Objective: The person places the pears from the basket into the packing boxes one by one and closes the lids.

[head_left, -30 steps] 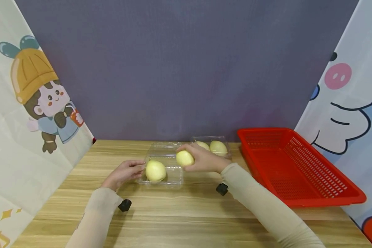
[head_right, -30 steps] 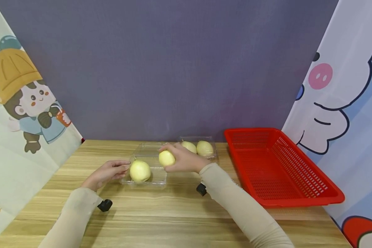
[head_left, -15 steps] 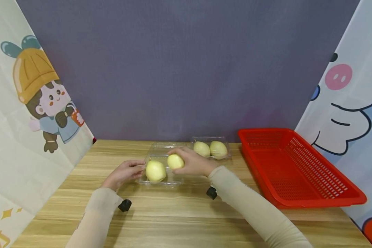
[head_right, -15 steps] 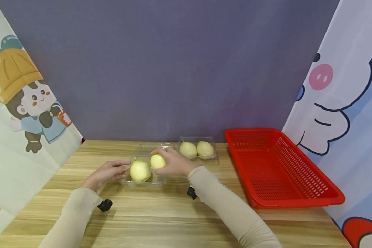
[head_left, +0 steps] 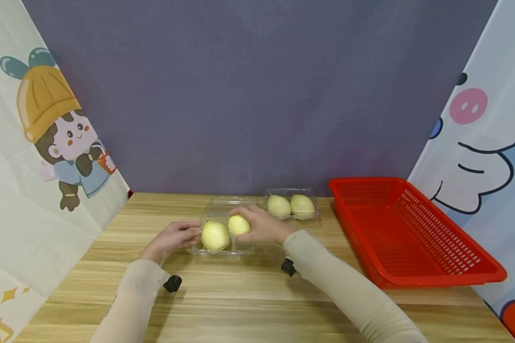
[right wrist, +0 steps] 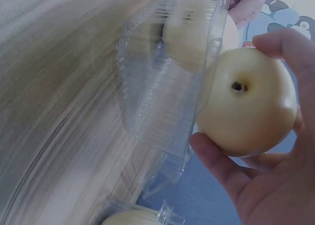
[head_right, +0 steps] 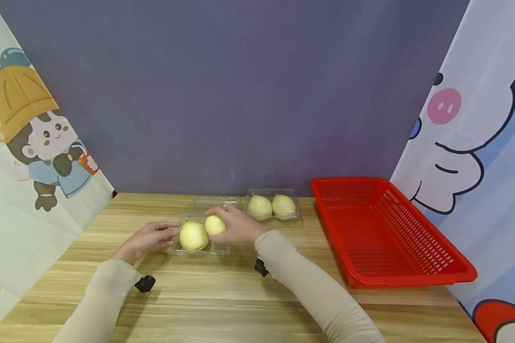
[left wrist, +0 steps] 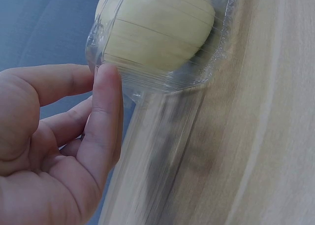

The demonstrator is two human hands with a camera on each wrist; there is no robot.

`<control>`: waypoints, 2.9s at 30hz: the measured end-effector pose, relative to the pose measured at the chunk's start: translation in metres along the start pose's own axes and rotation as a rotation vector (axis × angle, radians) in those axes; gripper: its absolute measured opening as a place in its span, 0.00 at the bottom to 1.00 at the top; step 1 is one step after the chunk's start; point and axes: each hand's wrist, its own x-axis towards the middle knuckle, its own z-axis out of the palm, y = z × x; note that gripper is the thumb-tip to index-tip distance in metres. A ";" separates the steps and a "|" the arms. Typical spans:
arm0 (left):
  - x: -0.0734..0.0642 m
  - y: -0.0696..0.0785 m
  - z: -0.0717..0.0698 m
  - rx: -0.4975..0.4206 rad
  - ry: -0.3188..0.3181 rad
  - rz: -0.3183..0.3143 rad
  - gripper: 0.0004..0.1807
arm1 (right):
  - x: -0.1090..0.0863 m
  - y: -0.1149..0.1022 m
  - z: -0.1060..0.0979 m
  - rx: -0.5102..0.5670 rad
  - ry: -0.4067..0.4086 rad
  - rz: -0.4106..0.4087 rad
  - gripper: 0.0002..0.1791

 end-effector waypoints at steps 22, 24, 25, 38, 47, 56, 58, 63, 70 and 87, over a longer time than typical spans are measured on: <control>0.001 -0.001 0.002 -0.003 0.000 -0.010 0.27 | 0.008 0.003 0.015 -0.123 -0.088 -0.038 0.34; 0.000 0.000 0.003 -0.008 0.003 -0.012 0.27 | 0.008 0.003 0.015 -0.119 -0.104 -0.034 0.34; 0.000 0.001 0.003 -0.007 0.001 -0.012 0.27 | 0.008 0.002 0.014 -0.114 -0.109 -0.032 0.34; -0.001 0.003 0.002 -0.001 0.006 -0.010 0.27 | 0.008 -0.003 0.012 -0.136 -0.187 0.057 0.32; -0.002 0.003 0.002 -0.006 -0.003 -0.008 0.27 | 0.007 0.001 0.012 -0.128 -0.200 0.065 0.26; -0.002 0.002 0.002 -0.002 -0.015 -0.001 0.28 | 0.002 0.010 0.016 -0.089 -0.085 0.001 0.24; -0.002 0.002 0.002 -0.002 -0.016 0.000 0.28 | -0.001 0.012 0.017 -0.083 -0.038 0.001 0.22; 0.000 0.001 0.001 -0.007 -0.013 0.000 0.28 | -0.005 0.022 0.018 -0.047 0.118 0.002 0.16; 0.002 -0.001 0.002 -0.018 -0.013 0.004 0.27 | -0.014 0.038 0.016 0.034 0.214 0.058 0.07; 0.003 -0.001 0.003 -0.042 -0.014 0.011 0.27 | -0.031 0.049 0.020 0.039 0.092 0.237 0.11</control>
